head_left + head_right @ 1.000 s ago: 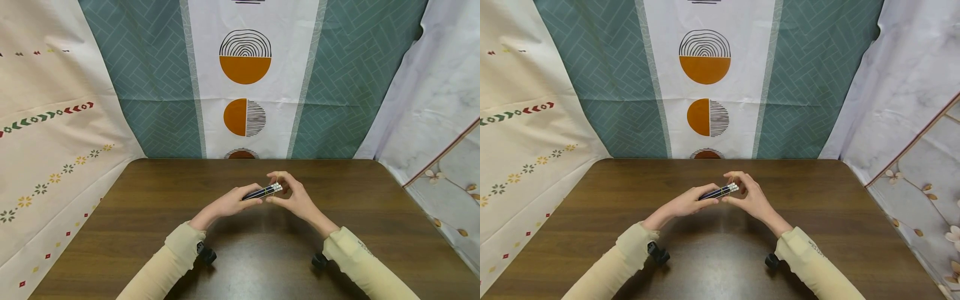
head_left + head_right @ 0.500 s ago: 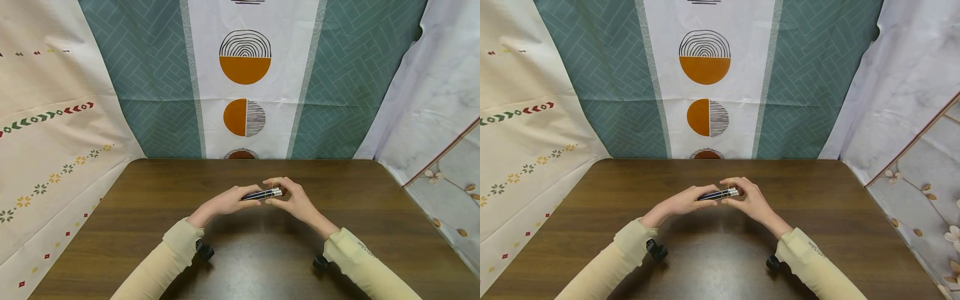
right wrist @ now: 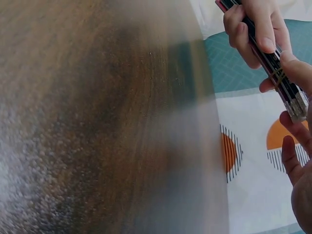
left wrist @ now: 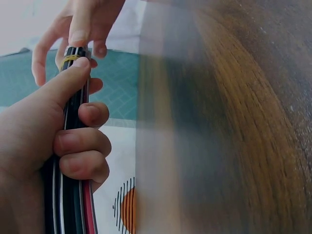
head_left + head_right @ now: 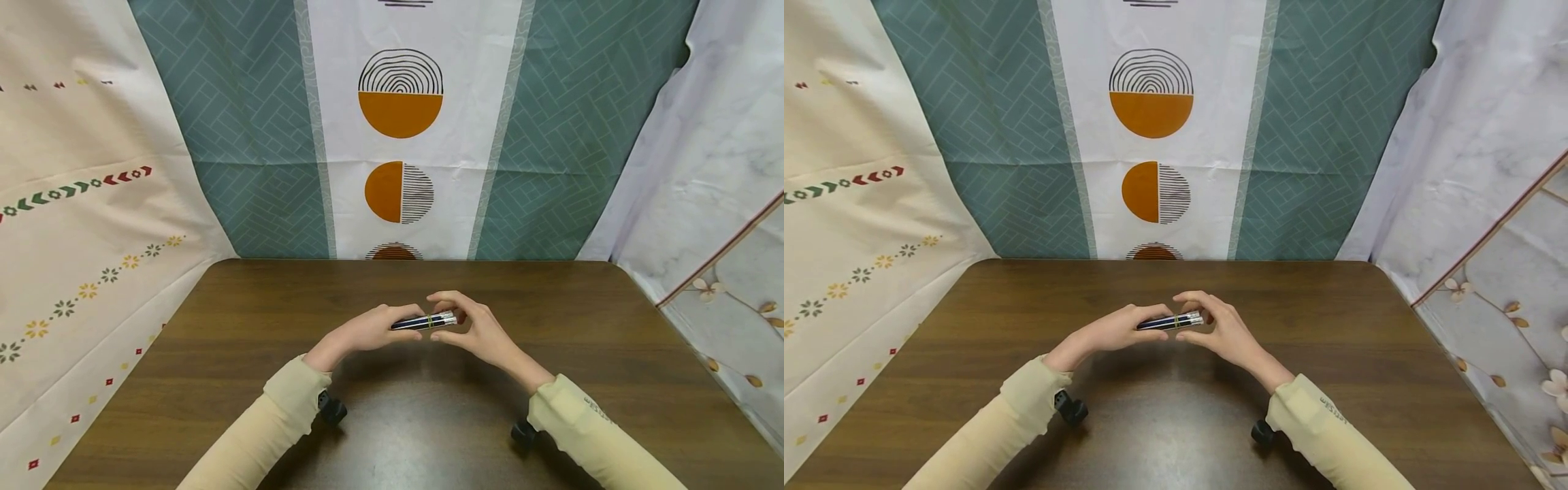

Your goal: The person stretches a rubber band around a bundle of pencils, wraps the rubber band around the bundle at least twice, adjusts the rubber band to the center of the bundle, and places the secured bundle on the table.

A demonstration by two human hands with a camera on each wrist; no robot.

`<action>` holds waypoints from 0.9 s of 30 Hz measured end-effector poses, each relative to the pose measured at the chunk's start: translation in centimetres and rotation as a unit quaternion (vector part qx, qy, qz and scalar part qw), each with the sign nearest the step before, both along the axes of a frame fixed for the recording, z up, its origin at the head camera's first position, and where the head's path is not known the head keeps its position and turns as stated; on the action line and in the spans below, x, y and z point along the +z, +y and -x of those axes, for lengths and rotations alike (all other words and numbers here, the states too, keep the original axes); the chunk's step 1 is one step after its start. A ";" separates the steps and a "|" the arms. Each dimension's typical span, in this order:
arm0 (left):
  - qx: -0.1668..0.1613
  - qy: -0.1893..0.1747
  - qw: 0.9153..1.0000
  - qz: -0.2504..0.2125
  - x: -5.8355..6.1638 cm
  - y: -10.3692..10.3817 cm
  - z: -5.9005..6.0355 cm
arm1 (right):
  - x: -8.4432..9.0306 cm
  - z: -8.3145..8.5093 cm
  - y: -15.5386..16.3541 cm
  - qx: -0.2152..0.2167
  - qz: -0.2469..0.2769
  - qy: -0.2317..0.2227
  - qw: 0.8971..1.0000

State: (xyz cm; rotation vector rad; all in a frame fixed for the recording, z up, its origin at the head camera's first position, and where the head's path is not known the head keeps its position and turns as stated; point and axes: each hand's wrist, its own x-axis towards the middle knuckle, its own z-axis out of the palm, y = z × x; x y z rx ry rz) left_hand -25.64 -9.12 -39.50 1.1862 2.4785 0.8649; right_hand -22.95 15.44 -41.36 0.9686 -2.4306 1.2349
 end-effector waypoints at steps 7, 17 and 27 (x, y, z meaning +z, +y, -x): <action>0.004 0.002 1.000 0.008 0.1 -0.1 0.0 | 0.3 -0.1 0.0 0.005 -0.010 -0.005 1.000; 0.008 0.014 1.000 0.009 0.3 0.0 0.0 | 0.4 0.1 0.1 0.019 -0.011 0.008 1.000; 0.000 0.010 1.000 0.014 0.4 0.2 -0.2 | 0.4 0.1 0.1 0.031 -0.006 0.013 0.999</action>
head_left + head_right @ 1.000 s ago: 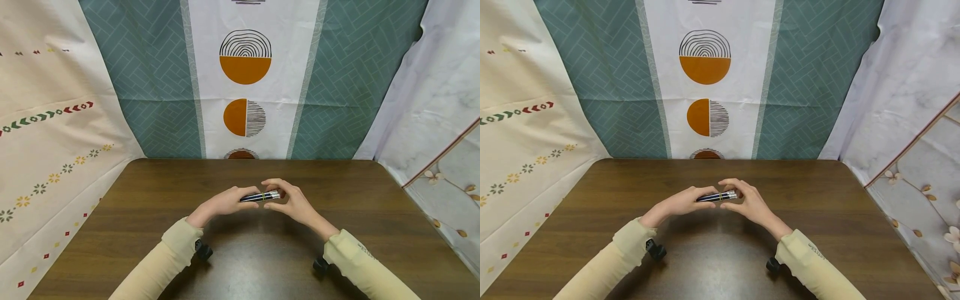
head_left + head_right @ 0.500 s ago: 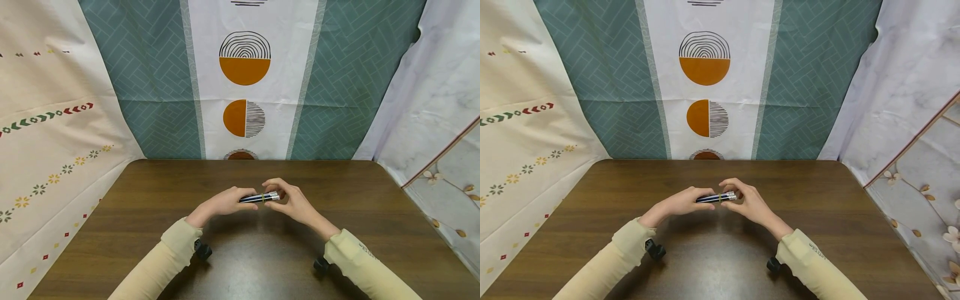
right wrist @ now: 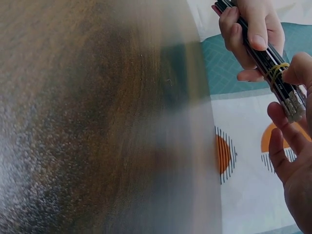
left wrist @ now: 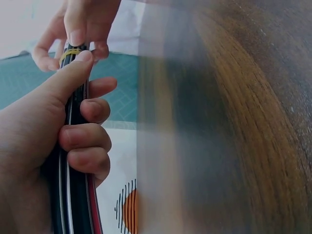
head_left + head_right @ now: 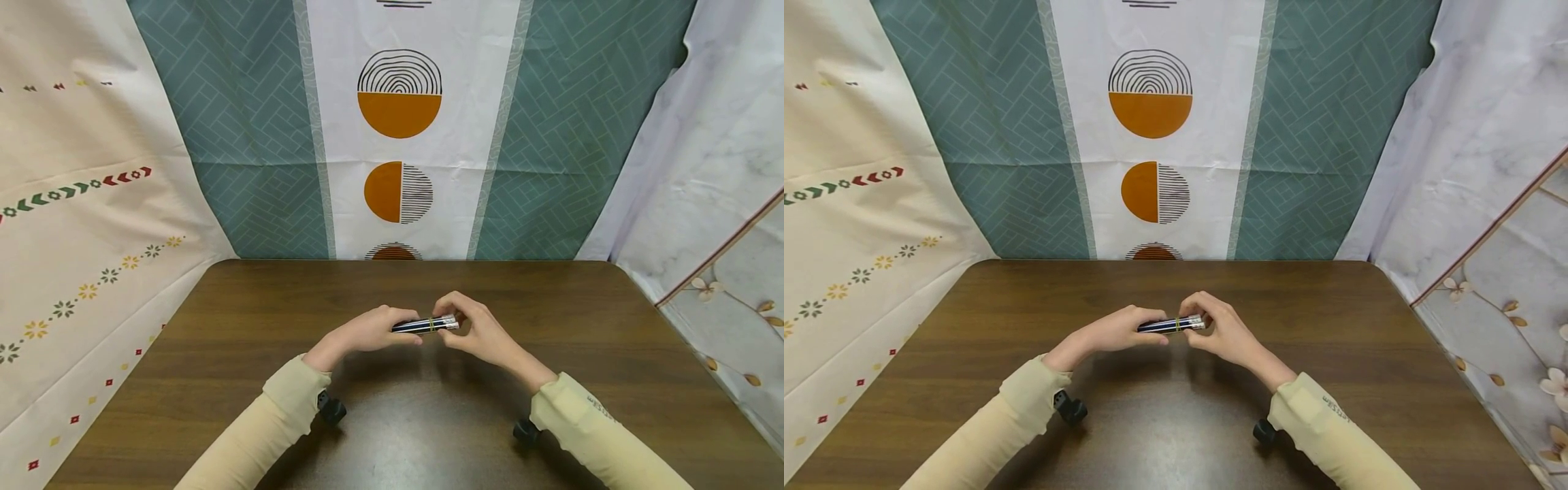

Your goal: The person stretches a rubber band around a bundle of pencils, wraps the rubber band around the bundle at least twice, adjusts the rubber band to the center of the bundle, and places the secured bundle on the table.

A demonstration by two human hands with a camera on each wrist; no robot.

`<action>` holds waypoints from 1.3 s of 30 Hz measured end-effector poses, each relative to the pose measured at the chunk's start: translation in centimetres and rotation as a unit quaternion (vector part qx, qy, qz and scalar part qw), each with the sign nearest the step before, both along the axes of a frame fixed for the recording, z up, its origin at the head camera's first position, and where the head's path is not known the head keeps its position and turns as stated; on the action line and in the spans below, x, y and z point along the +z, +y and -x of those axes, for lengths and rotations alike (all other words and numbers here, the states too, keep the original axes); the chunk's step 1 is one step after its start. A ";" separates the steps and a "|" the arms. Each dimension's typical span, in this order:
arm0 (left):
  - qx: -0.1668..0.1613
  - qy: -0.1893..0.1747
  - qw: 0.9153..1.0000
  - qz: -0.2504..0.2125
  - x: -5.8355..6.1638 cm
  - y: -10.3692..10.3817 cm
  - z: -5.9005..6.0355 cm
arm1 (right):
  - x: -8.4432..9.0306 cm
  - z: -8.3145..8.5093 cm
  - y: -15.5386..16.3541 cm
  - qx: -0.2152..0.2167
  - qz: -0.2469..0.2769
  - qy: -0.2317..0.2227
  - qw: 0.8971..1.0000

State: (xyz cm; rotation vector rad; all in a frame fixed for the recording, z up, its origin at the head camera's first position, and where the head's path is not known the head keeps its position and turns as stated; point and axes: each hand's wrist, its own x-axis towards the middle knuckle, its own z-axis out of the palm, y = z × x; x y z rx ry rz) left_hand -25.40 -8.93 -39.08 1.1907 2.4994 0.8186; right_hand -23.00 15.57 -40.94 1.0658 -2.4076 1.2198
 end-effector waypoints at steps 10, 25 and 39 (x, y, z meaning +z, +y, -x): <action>0.004 -0.080 0.997 0.018 0.2 -1.3 0.1 | 0.1 -0.1 0.6 0.002 -0.005 -0.029 1.000; 0.028 -0.029 0.999 0.023 -0.4 -3.3 -0.3 | 1.9 -2.4 0.6 0.006 0.015 -0.116 0.993; 0.027 -0.097 0.990 -0.095 -0.4 -4.0 -0.2 | 0.5 -2.0 1.5 0.003 0.038 -0.137 0.990</action>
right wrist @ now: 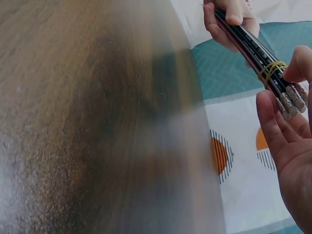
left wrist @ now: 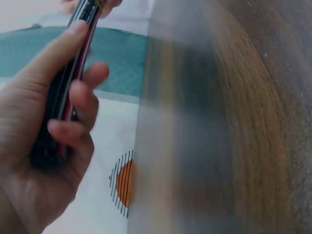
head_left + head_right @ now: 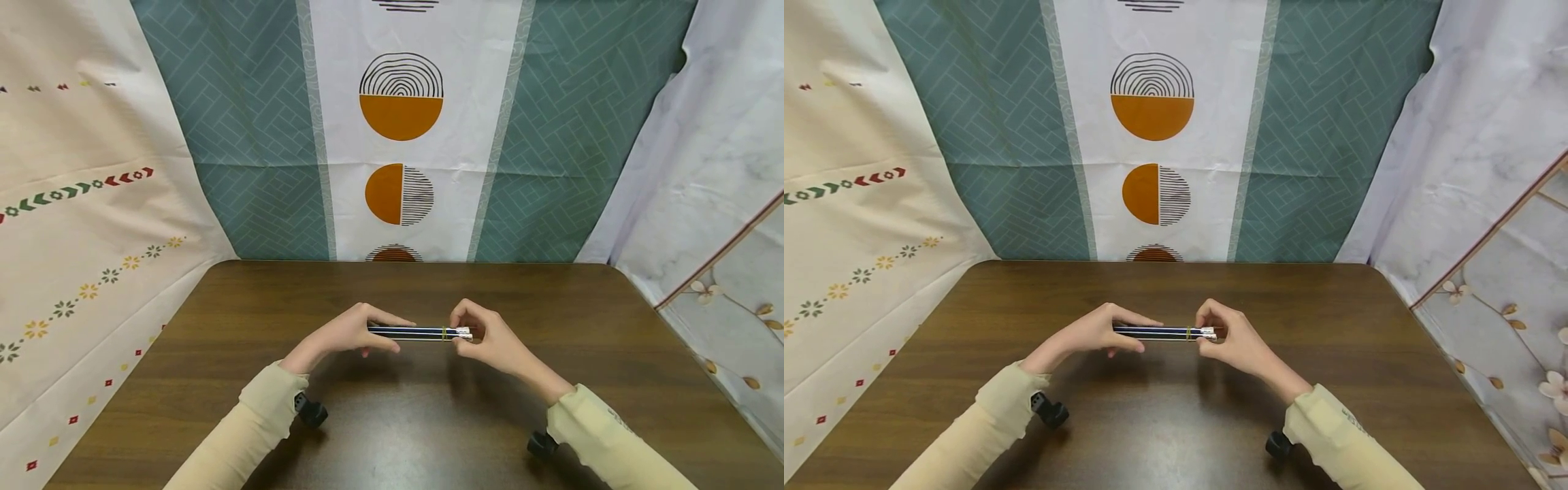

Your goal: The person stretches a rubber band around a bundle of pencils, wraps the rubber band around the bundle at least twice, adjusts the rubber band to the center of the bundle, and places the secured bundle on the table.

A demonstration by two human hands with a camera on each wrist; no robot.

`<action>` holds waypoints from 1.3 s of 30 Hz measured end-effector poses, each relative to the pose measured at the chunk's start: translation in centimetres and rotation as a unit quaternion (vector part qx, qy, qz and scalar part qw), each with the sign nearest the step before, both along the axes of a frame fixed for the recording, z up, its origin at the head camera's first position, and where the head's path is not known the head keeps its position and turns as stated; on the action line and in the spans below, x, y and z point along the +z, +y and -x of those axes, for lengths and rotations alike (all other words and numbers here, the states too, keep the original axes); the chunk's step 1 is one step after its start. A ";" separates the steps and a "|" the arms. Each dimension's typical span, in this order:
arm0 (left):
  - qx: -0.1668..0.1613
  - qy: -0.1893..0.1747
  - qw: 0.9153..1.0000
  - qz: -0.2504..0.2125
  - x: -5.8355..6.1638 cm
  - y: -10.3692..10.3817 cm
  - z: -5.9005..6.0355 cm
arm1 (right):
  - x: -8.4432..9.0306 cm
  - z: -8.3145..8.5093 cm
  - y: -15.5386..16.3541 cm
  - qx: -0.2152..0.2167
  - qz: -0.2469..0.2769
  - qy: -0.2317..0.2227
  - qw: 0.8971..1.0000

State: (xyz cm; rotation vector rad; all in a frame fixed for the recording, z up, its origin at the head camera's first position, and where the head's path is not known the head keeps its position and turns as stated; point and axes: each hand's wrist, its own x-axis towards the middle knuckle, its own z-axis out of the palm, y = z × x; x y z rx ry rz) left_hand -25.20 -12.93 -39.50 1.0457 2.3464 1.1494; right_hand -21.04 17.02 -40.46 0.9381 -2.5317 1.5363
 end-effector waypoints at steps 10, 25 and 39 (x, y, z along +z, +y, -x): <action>-0.009 -0.027 0.999 -0.046 0.0 -0.3 -0.3 | -0.6 0.1 0.4 0.041 0.051 -0.023 0.998; -0.001 -0.030 0.997 -0.074 -0.2 0.5 -0.1 | -1.1 -0.1 -0.1 0.024 0.089 -0.034 0.995; -0.002 -0.032 0.997 -0.077 -0.4 0.5 0.1 | -1.7 -0.4 -0.6 0.010 0.110 -0.032 0.993</action>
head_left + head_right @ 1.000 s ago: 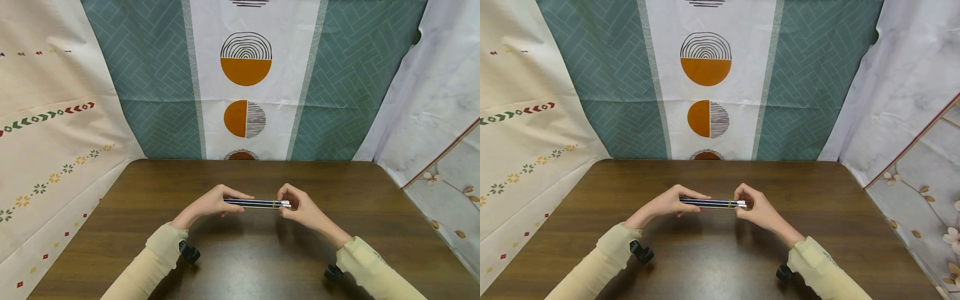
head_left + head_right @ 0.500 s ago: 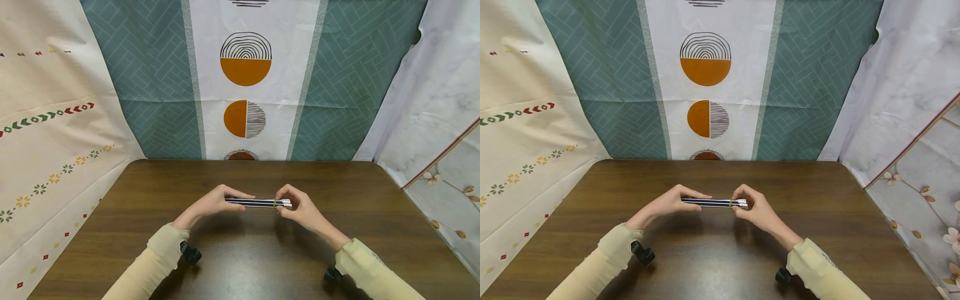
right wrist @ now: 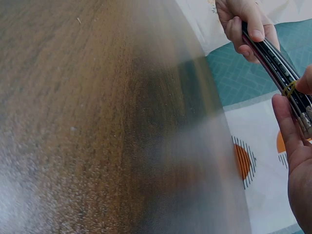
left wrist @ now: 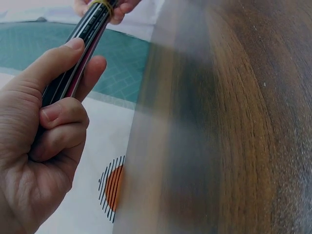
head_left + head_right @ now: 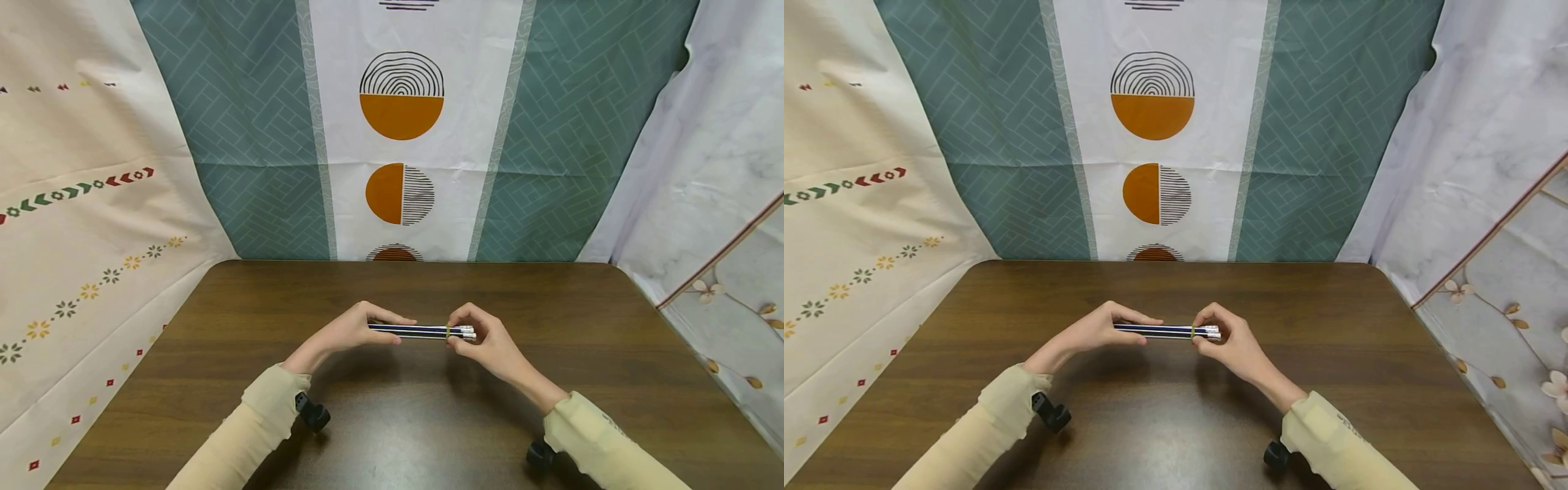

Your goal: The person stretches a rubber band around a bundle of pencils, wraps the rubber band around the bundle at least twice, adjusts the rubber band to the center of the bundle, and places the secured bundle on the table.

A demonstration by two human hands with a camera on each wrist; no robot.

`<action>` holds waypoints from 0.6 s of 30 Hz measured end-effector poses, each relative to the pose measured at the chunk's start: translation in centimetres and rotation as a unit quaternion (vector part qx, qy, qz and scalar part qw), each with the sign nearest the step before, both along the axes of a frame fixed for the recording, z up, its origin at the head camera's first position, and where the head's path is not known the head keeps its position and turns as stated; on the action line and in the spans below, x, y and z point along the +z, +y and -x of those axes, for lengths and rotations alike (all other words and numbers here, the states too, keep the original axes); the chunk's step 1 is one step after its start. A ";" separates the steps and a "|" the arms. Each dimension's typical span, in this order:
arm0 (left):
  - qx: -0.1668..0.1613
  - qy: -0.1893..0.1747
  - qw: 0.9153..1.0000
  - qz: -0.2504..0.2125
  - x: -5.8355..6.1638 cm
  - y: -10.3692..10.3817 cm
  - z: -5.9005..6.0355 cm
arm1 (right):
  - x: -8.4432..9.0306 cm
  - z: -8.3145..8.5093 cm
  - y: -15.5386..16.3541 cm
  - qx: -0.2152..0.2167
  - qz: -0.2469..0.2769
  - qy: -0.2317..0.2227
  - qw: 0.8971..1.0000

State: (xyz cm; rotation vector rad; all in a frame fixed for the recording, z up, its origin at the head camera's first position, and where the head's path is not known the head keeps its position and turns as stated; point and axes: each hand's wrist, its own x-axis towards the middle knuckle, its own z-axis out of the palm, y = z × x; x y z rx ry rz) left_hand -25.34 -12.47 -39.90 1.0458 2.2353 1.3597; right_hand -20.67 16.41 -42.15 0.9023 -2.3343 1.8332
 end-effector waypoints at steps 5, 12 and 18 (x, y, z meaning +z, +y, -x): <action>-0.002 0.009 1.000 0.000 0.0 0.2 -0.1 | 0.0 0.0 0.1 0.001 0.004 -0.002 1.000; 0.000 0.014 1.000 -0.001 0.0 0.3 -0.2 | 0.0 -0.2 0.1 -0.012 0.005 0.007 1.000; -0.002 0.013 1.000 -0.002 -0.4 0.8 -0.5 | -0.7 -0.5 -0.5 -0.039 -0.011 0.019 0.999</action>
